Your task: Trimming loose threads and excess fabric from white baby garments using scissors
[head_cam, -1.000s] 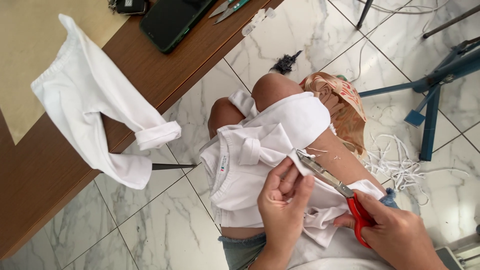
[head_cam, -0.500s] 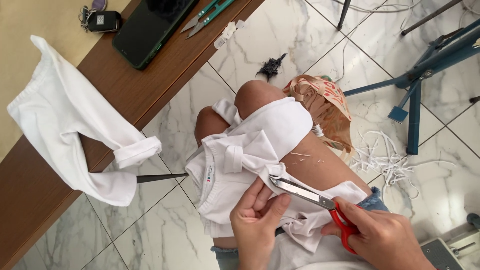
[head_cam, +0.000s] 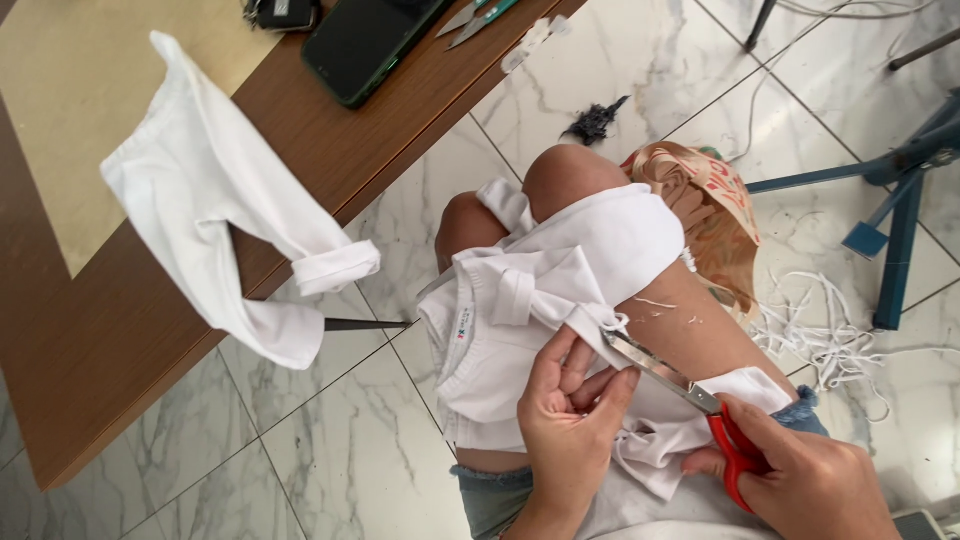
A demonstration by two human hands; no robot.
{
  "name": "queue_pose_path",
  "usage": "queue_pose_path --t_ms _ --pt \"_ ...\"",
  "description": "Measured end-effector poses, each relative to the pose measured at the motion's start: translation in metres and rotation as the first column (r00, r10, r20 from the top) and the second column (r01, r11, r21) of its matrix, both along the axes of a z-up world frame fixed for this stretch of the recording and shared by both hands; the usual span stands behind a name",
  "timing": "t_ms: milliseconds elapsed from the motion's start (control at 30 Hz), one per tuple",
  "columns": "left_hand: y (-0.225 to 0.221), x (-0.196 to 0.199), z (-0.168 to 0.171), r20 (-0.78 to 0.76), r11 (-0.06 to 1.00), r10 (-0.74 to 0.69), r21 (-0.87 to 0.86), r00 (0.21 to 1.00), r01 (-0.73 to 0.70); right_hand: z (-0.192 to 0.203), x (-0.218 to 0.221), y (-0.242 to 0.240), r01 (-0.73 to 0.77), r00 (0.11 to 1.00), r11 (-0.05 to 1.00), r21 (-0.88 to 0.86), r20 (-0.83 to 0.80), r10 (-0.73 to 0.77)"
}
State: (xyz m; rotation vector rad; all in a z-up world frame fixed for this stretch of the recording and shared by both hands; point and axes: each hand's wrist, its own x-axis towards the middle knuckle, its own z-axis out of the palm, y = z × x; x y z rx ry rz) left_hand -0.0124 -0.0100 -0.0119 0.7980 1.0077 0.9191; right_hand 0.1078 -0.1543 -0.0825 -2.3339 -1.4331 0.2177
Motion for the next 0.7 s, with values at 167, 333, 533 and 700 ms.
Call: queue_pose_path --t_ms 167,333,533,700 --pt "0.002 0.0 0.008 0.023 0.993 -0.081 0.093 0.996 0.079 0.004 -0.003 0.01 0.012 0.996 0.999 0.031 0.086 -0.015" --pt "0.001 -0.001 0.005 0.043 0.989 -0.114 0.101 0.993 0.109 -0.01 0.001 0.004 0.03 0.998 0.999 -0.039 0.059 -0.028" --pt "0.002 -0.002 0.001 0.022 0.988 -0.11 0.11 0.994 0.107 -0.009 0.004 0.005 0.022 1.0 0.997 -0.068 0.002 -0.022" --pt "0.009 -0.003 0.004 0.045 0.997 -0.062 0.042 0.997 0.061 -0.005 0.004 0.004 0.017 1.0 0.999 -0.045 0.018 -0.016"
